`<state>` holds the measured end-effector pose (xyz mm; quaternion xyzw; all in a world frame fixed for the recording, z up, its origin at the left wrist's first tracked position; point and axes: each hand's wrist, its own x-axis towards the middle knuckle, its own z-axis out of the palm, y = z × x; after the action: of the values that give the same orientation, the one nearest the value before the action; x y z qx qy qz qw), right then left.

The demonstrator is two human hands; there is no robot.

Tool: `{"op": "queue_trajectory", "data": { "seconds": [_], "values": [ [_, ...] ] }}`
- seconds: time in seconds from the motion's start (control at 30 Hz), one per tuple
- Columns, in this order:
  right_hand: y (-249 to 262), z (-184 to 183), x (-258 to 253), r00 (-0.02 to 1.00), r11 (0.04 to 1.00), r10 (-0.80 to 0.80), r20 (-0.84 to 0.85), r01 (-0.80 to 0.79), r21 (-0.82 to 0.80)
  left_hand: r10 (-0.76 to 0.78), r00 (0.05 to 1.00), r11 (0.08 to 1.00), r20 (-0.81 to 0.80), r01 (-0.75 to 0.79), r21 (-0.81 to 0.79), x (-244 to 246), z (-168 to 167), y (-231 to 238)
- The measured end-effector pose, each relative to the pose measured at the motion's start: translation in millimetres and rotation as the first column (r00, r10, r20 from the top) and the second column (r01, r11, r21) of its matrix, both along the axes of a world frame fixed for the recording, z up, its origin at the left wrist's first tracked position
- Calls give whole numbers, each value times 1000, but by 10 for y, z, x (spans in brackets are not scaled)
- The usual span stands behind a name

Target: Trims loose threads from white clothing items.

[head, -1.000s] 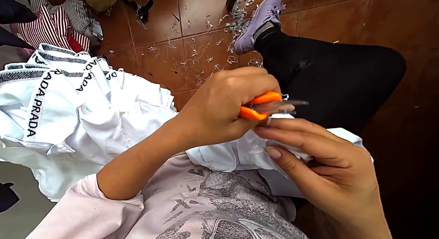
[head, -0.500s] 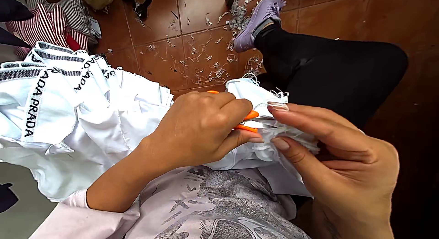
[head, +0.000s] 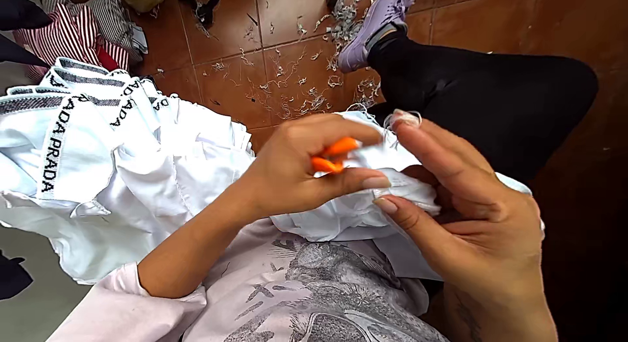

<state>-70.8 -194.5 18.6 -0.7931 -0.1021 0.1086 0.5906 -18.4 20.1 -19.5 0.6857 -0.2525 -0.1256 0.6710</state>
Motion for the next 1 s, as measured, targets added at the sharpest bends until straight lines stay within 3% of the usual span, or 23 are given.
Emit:
{"op": "queue_trajectory", "data": {
  "seconds": [0.13, 0.23, 0.33, 0.37, 0.47, 0.57, 0.77, 0.87, 0.93, 1.0],
  "values": [
    [42, -27, 18, 998, 997, -24, -63, 28, 67, -15, 995, 993, 96, 3, 117, 17, -74, -56],
    [30, -68, 4, 995, 991, -36, -94, 47, 122, 154, 954, 925, 258, -231, 301, 148, -105, 80],
    [31, -77, 2, 996, 993, -36, -79, 45, 113, 295, 896, 855, 332, -403, 327, 237, -71, 177],
    [34, -75, 3, 997, 993, -43, -69, 50, 104, 278, 913, 877, 298, -367, 309, 239, -44, 193],
    [50, -69, 14, 998, 994, -54, -45, 58, 96, 45, 994, 973, 95, -65, 222, 132, 25, 121],
    [59, -64, 20, 998, 994, -45, -44, 49, 93, -99, 989, 983, 110, 80, 166, 21, -29, -6],
    [25, -72, 16, 999, 1000, -25, -29, 25, 17, 132, 923, 937, 361, -235, 259, 165, -49, 52],
    [23, -69, 29, 1000, 1000, -12, -20, 12, -19, 227, 901, 916, 369, -326, 234, 175, -13, 63],
    [28, -62, 35, 1000, 1000, -13, -26, 12, -28, 303, 868, 834, 394, -441, 332, 164, -24, 76],
    [29, -66, 32, 999, 999, -25, -26, 24, -33, 317, 876, 780, 362, -458, 426, 173, -48, 138]
  ]
}}
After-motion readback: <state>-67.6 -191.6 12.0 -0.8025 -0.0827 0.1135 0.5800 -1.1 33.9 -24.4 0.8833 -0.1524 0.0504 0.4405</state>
